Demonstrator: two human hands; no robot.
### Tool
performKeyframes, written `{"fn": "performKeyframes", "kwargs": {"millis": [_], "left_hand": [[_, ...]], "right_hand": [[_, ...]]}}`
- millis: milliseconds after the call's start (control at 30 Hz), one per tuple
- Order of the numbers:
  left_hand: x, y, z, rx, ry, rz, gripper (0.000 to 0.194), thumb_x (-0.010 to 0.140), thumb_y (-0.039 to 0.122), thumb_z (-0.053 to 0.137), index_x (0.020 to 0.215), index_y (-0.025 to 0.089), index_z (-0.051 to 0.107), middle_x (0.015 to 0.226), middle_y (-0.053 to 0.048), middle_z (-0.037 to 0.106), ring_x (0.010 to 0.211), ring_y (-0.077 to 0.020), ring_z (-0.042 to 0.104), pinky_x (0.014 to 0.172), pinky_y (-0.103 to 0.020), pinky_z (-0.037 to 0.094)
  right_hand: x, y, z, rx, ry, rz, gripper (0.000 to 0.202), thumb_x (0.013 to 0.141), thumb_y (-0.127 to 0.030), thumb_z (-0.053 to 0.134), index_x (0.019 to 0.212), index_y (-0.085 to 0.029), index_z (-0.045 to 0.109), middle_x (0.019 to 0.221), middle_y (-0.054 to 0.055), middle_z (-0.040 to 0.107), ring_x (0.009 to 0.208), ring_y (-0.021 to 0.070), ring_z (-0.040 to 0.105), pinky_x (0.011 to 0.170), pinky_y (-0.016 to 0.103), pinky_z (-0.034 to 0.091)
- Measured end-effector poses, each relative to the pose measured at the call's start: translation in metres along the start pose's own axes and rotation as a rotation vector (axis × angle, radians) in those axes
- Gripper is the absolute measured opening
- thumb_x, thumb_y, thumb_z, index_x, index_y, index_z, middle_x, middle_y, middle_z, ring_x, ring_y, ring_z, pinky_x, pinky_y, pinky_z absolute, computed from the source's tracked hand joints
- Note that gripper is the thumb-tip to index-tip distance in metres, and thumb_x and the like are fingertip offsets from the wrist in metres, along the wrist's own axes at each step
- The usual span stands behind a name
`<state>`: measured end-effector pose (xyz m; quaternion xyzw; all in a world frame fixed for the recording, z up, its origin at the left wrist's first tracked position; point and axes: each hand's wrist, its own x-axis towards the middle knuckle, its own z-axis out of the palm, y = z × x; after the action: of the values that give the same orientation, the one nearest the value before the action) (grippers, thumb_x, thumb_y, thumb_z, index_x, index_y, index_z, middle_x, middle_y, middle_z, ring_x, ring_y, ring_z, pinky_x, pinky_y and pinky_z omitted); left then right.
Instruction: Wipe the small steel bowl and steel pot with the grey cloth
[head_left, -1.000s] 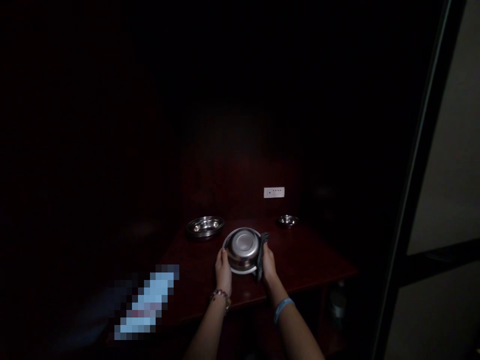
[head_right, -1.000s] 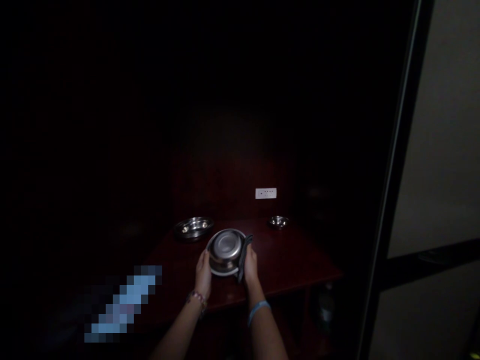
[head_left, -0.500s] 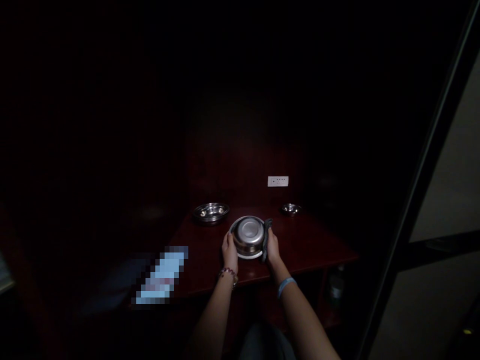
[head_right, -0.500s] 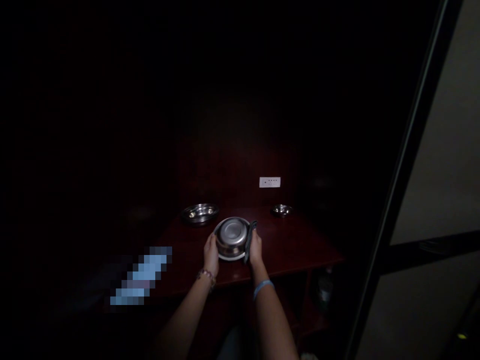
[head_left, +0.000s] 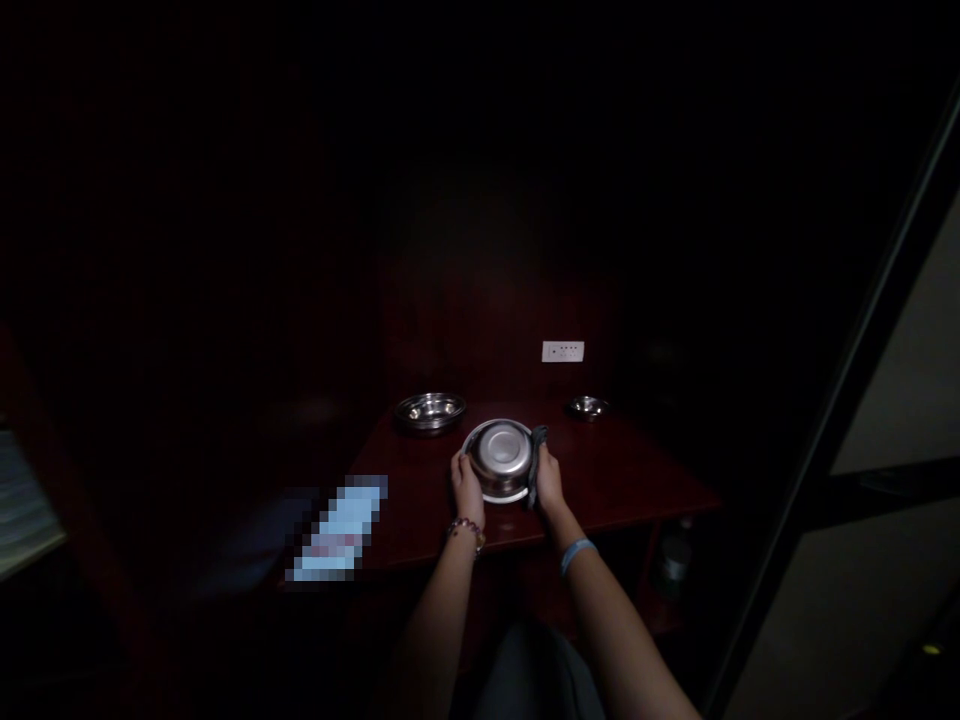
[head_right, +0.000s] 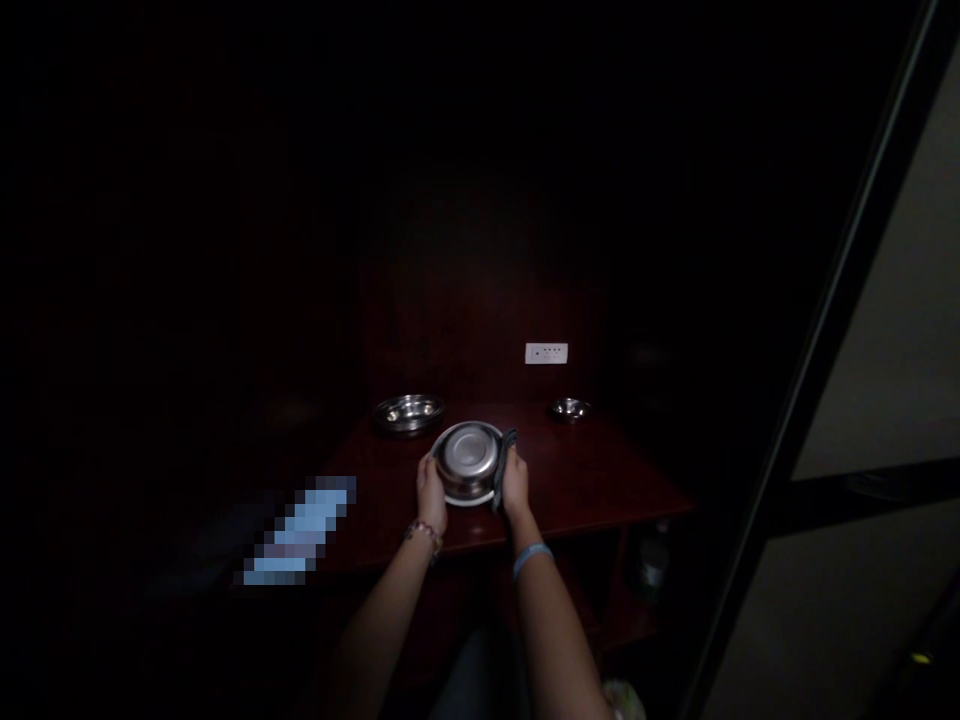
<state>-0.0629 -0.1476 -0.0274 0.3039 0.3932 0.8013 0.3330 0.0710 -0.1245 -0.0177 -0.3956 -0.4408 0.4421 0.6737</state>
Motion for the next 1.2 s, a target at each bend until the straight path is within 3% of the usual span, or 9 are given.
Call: {"fn": "performKeyframes", "kwargs": {"millis": [267,400,633,1200], "left_hand": [[-0.007,0.012,0.006,0.044,0.017,-0.065,0.028,0.090,0.039,0.046,0.104,0.019,0.059,0.106,-0.007,0.064,0.101,-0.0177,0.060,0.100,-0.035,0.041],[-0.007,0.012,0.006,0.040,0.031,-0.097,0.028,0.090,0.037,0.045,0.107,0.019,0.058,0.109,-0.007,0.064,0.103,-0.0175,0.059,0.100,-0.034,0.040],[-0.006,0.012,0.006,0.050,0.015,-0.081,0.027,0.090,0.038,0.045,0.105,0.019,0.059,0.107,-0.007,0.064,0.099,-0.0166,0.060,0.098,-0.033,0.042],[-0.003,0.005,0.003,0.042,-0.004,-0.052,0.029,0.088,0.042,0.047,0.103,0.020,0.059,0.103,-0.005,0.063,0.100,-0.0160,0.058,0.099,-0.032,0.040]], "right_hand": [[-0.002,-0.006,0.001,0.048,0.005,0.004,0.057,0.075,-0.069,0.051,0.076,-0.014,0.067,0.067,0.004,0.067,0.066,0.0155,0.059,0.061,0.023,0.043],[-0.001,-0.006,0.000,0.030,0.005,0.010,0.059,0.075,-0.069,0.050,0.081,-0.013,0.068,0.070,0.005,0.068,0.069,0.0163,0.060,0.063,0.024,0.043],[-0.006,-0.011,0.001,0.019,0.014,0.009,0.060,0.076,-0.069,0.050,0.083,-0.012,0.069,0.079,0.008,0.071,0.072,0.0178,0.062,0.065,0.024,0.044],[-0.007,-0.013,0.001,0.022,0.033,0.018,0.057,0.076,-0.068,0.051,0.079,-0.013,0.068,0.074,0.006,0.070,0.071,0.0169,0.062,0.061,0.023,0.043]]}}
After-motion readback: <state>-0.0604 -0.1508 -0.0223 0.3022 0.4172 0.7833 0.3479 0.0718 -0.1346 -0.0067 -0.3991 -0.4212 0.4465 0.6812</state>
